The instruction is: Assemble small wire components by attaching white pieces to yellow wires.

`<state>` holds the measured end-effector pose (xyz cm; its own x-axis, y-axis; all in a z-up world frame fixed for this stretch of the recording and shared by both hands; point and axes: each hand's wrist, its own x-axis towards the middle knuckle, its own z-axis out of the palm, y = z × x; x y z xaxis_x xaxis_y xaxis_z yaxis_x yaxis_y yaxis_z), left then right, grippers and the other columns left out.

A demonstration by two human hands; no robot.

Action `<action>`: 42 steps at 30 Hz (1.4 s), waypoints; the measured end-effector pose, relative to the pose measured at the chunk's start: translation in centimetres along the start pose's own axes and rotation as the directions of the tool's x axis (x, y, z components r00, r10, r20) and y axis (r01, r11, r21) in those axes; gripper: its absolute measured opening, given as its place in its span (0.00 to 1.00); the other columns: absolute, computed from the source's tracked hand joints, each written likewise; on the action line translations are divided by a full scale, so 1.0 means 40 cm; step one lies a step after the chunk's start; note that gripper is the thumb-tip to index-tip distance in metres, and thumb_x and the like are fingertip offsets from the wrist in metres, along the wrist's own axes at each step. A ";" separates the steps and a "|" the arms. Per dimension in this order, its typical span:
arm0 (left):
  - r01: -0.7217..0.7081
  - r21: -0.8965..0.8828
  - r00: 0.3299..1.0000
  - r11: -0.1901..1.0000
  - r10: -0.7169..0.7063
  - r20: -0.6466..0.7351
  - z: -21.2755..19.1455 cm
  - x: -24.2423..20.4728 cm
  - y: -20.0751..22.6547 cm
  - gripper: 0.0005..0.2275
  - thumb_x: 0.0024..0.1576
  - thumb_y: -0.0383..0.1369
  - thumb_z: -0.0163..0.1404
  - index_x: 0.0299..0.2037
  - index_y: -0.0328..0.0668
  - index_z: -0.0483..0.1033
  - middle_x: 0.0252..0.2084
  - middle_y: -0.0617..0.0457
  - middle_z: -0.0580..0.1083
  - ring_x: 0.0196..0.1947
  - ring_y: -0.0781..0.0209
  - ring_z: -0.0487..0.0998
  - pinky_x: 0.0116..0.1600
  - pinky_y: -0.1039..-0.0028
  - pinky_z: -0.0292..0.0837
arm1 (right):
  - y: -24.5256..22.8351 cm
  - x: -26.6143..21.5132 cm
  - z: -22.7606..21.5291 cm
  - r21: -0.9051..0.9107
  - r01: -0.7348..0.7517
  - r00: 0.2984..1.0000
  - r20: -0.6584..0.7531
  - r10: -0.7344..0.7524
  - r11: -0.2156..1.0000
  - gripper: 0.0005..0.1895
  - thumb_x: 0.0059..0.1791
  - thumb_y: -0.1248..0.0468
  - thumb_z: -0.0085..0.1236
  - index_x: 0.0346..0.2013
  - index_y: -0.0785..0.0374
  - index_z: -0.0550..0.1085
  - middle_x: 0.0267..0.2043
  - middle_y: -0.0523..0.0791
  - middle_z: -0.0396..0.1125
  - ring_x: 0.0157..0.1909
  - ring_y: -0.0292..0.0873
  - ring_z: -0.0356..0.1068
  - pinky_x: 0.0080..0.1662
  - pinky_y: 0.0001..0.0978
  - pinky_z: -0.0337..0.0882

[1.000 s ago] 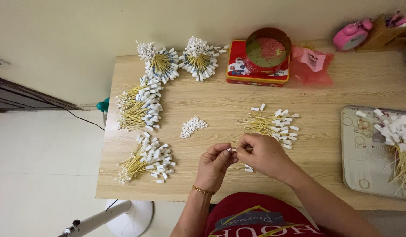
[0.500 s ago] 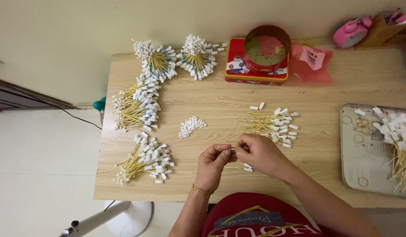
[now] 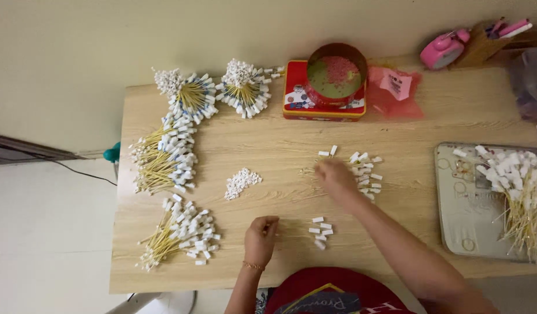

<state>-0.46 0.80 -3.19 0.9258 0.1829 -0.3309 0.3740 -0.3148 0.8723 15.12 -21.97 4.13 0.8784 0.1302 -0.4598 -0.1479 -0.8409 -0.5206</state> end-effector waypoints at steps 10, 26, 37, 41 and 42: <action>-0.028 0.223 0.992 0.974 0.056 -0.117 -0.029 0.018 0.072 0.10 0.54 0.28 0.57 0.45 0.41 0.82 0.42 0.49 0.77 0.30 0.58 0.80 0.36 0.70 0.78 | 0.150 0.196 0.036 -0.503 0.179 0.890 -0.284 -0.357 0.846 0.13 0.50 0.55 0.58 0.49 0.48 0.80 0.51 0.41 0.70 0.56 0.50 0.66 0.56 0.50 0.63; -0.524 0.331 0.838 0.784 0.545 0.035 -0.041 -0.013 0.470 0.09 0.61 0.36 0.54 0.46 0.44 0.82 0.42 0.52 0.80 0.51 0.53 0.77 0.72 0.51 0.49 | -0.104 -0.245 -0.146 -0.401 0.704 0.386 -0.476 -0.790 0.586 0.11 0.42 0.66 0.69 0.34 0.54 0.74 0.42 0.38 0.71 0.51 0.44 0.68 0.56 0.43 0.61; -0.120 -0.011 0.987 0.993 0.120 0.104 -0.115 -0.059 0.359 0.09 0.59 0.35 0.56 0.39 0.37 0.84 0.29 0.52 0.79 0.29 0.69 0.74 0.38 0.73 0.72 | 0.025 -0.279 -0.138 -0.402 0.583 0.516 -0.489 -0.703 0.707 0.09 0.42 0.61 0.70 0.33 0.50 0.76 0.43 0.36 0.73 0.54 0.41 0.67 0.58 0.44 0.61; -0.142 -0.111 0.984 0.984 0.153 0.091 -0.098 -0.072 0.342 0.08 0.59 0.33 0.56 0.39 0.35 0.83 0.30 0.54 0.80 0.31 0.70 0.76 0.38 0.76 0.73 | 0.006 -0.275 -0.103 -0.375 0.574 0.650 -0.332 -0.683 0.728 0.15 0.42 0.51 0.65 0.39 0.54 0.80 0.47 0.44 0.74 0.54 0.48 0.67 0.58 0.50 0.59; -0.197 -0.124 0.974 0.973 0.208 0.086 -0.091 -0.076 0.347 0.08 0.59 0.33 0.56 0.39 0.35 0.83 0.31 0.54 0.80 0.32 0.70 0.77 0.39 0.77 0.74 | -0.006 -0.274 -0.093 -0.335 0.626 0.647 -0.283 -0.708 0.705 0.20 0.43 0.48 0.64 0.42 0.56 0.80 0.49 0.47 0.73 0.55 0.50 0.66 0.58 0.51 0.59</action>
<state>1.74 -0.72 11.24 0.9846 0.0322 -0.1718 0.1746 -0.2268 0.9582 7.22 -25.13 11.96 0.8014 0.5311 0.2751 0.5974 -0.6869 -0.4139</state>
